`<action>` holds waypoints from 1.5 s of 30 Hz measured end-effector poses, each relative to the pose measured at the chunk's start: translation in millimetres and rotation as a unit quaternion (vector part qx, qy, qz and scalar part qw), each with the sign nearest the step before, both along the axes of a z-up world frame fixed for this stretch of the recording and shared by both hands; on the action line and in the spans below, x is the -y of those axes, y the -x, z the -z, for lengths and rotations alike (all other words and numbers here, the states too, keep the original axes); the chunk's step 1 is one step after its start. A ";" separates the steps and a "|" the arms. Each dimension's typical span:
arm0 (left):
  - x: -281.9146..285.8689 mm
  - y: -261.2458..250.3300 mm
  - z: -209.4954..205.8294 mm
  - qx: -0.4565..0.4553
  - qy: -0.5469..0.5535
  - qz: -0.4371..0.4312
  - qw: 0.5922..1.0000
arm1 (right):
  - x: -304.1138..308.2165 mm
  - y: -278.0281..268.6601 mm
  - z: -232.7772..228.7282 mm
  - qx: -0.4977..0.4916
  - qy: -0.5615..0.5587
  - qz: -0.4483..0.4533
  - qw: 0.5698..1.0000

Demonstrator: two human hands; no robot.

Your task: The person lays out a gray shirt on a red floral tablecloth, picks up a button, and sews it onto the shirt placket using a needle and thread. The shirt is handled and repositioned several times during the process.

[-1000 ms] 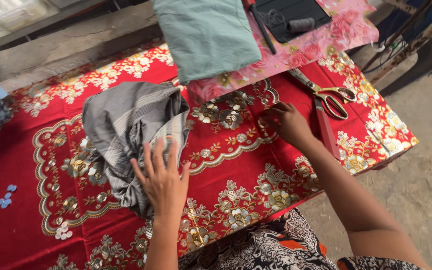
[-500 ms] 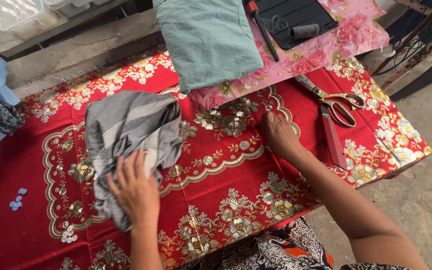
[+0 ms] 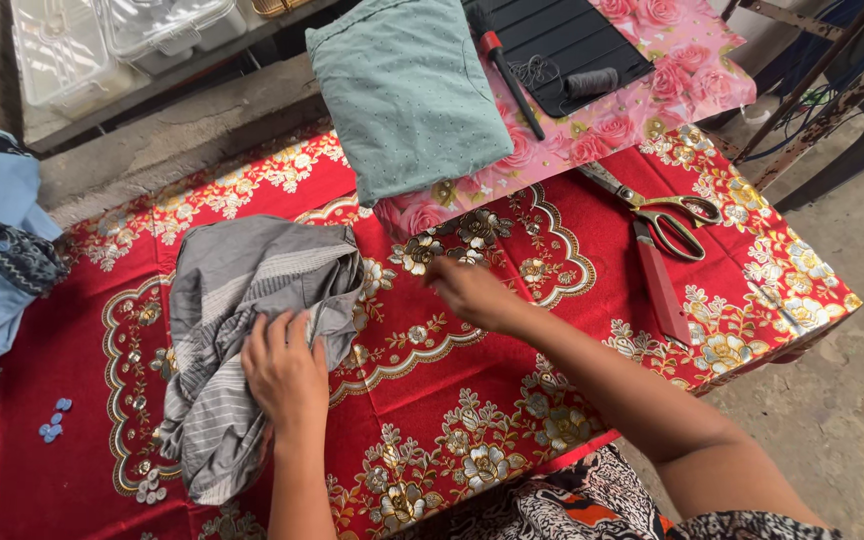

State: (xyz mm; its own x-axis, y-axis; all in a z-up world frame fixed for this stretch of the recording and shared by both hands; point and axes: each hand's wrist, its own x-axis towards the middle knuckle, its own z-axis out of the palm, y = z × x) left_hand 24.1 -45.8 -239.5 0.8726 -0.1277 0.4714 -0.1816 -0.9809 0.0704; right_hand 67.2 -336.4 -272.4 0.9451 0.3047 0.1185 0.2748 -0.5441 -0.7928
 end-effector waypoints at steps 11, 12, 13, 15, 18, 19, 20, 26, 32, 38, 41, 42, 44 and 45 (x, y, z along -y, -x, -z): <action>-3.9 -1.2 -0.9 -0.073 0.059 0.032 0.995 | -7.3 -1.8 -65.2 0.305 -0.035 0.081 0.948; -2.1 -1.1 0.0 -0.078 0.047 0.039 0.995 | 0.4 -12.0 -75.5 0.329 -0.001 0.109 0.938; -1.0 -1.3 0.9 -0.074 0.042 0.043 0.995 | 8.6 -24.4 -84.6 0.353 0.032 0.137 0.925; 1.3 -0.5 3.6 -0.065 0.035 0.048 0.996 | 22.7 -48.7 -97.9 0.382 0.118 0.135 0.907; 0.7 -1.1 4.7 -0.087 0.044 0.024 0.995 | 35.4 -78.6 -113.3 0.382 0.193 0.134 0.894; 0.2 -2.3 5.1 -0.080 0.044 0.025 0.996 | 40.3 -86.3 -119.5 0.374 0.210 0.135 0.893; -0.3 -1.9 6.3 -0.075 0.043 0.025 0.996 | 49.5 -92.1 -127.3 0.385 0.213 0.145 0.886; -3.2 -2.8 13.2 -0.051 0.056 0.032 0.997 | 101.2 -103.2 -176.6 0.424 0.160 0.223 0.863; -3.0 -1.8 7.8 -0.051 0.083 0.041 0.994 | 113.8 -89.5 -187.2 0.246 0.197 0.111 0.943; -6.9 -2.9 14.2 -0.038 0.080 0.040 0.995 | 110.8 -86.9 -142.5 0.223 0.180 0.022 0.958; -7.6 -4.5 17.0 -0.032 0.071 0.040 0.996 | 85.5 -93.9 -111.9 0.186 0.191 0.077 0.961; -7.5 -4.7 19.4 -0.031 0.068 0.040 0.996 | 72.0 -94.6 -101.5 0.183 0.175 0.093 0.963; -7.2 -5.1 23.1 -0.029 0.066 0.036 0.997 | 47.1 -96.1 -90.1 0.217 0.150 0.097 0.960; -7.4 -4.7 23.6 -0.028 0.064 0.033 0.997 | 36.9 -93.7 -87.8 0.250 0.134 0.102 0.953</action>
State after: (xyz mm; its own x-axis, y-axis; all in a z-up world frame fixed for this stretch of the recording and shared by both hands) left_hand 28.8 -38.4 -263.1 0.8896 -0.1283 0.4383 -0.2386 -0.9489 0.2065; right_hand 160.9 -373.2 -184.6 0.8333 0.2030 0.5142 0.4491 -0.7909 -0.4156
